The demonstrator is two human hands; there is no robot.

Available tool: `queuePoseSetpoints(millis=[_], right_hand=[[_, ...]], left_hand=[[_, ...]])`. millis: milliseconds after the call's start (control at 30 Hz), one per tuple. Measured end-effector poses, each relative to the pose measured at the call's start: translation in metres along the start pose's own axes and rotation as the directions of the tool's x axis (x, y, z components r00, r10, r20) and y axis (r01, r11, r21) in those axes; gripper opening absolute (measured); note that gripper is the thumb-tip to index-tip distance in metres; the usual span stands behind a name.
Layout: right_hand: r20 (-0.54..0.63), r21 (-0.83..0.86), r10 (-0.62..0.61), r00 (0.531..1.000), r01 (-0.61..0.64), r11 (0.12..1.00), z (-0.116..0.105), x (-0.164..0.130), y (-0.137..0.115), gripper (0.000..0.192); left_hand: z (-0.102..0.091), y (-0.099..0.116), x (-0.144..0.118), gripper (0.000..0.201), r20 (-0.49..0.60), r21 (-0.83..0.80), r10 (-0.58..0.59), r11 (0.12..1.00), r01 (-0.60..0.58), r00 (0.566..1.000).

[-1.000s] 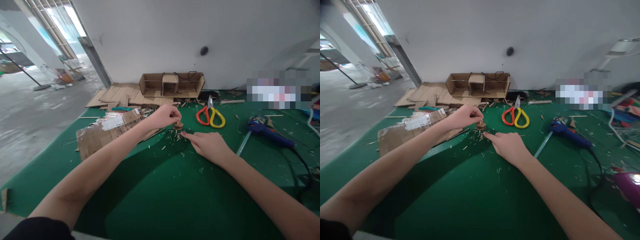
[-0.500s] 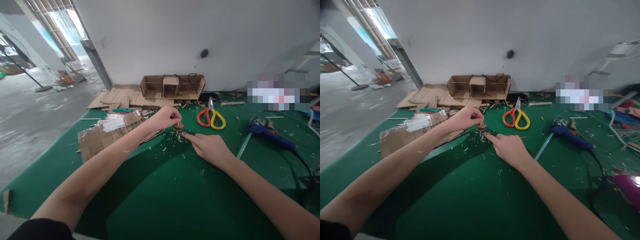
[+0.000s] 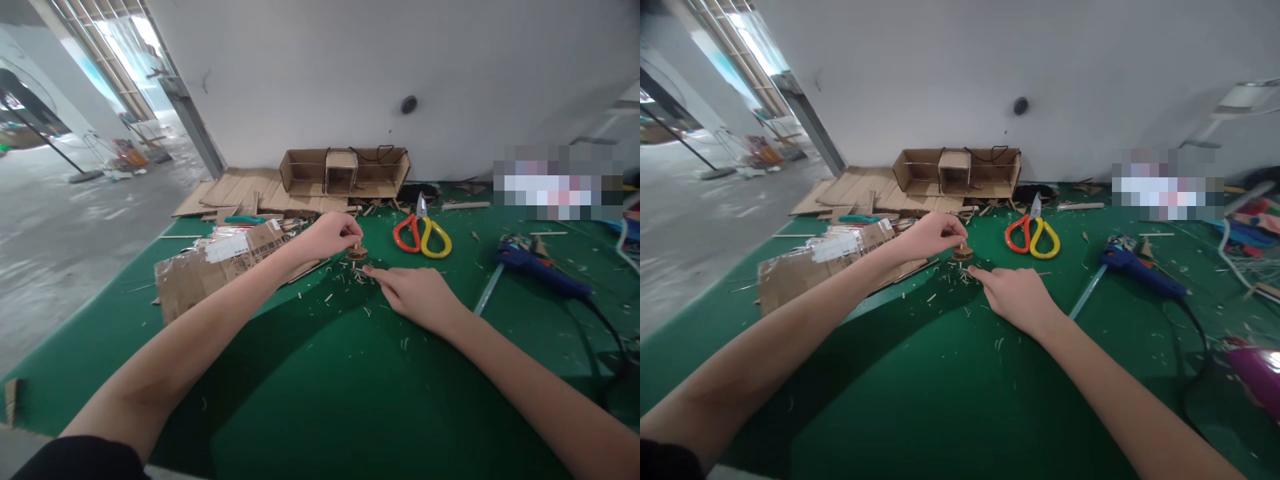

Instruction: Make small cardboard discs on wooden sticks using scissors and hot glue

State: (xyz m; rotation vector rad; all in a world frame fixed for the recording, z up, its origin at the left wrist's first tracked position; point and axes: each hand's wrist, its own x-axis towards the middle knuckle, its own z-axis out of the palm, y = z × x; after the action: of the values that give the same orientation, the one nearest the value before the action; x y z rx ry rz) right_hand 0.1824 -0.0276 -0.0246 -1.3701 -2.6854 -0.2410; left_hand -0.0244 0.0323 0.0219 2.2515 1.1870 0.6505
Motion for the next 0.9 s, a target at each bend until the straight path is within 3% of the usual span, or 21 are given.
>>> queuePoseSetpoints(millis=[333,667,900], right_hand=[[-0.141,-0.085,0.026,0.990,-0.038,0.996,0.0021,-0.0039,-0.0022,0.041],[-0.095,0.119,0.015,0.995,-0.004,0.993,0.0032,0.0000,0.0024,0.039],[-0.069,0.105,0.037,0.997,-0.030,0.994,-0.0005,-0.0001,0.0018,0.038]], left_hand=[[-0.0015,0.0039,-0.0002,0.014,0.014,-0.016,-0.013,1.000,0.013,1.000],[0.0030,-0.0035,0.0008,0.017,0.015,-0.021,0.006,1.000,-0.006,1.000],[0.0032,-0.0005,-0.0008,0.016,-0.005,0.000,0.024,1.000,-0.024,1.000]])
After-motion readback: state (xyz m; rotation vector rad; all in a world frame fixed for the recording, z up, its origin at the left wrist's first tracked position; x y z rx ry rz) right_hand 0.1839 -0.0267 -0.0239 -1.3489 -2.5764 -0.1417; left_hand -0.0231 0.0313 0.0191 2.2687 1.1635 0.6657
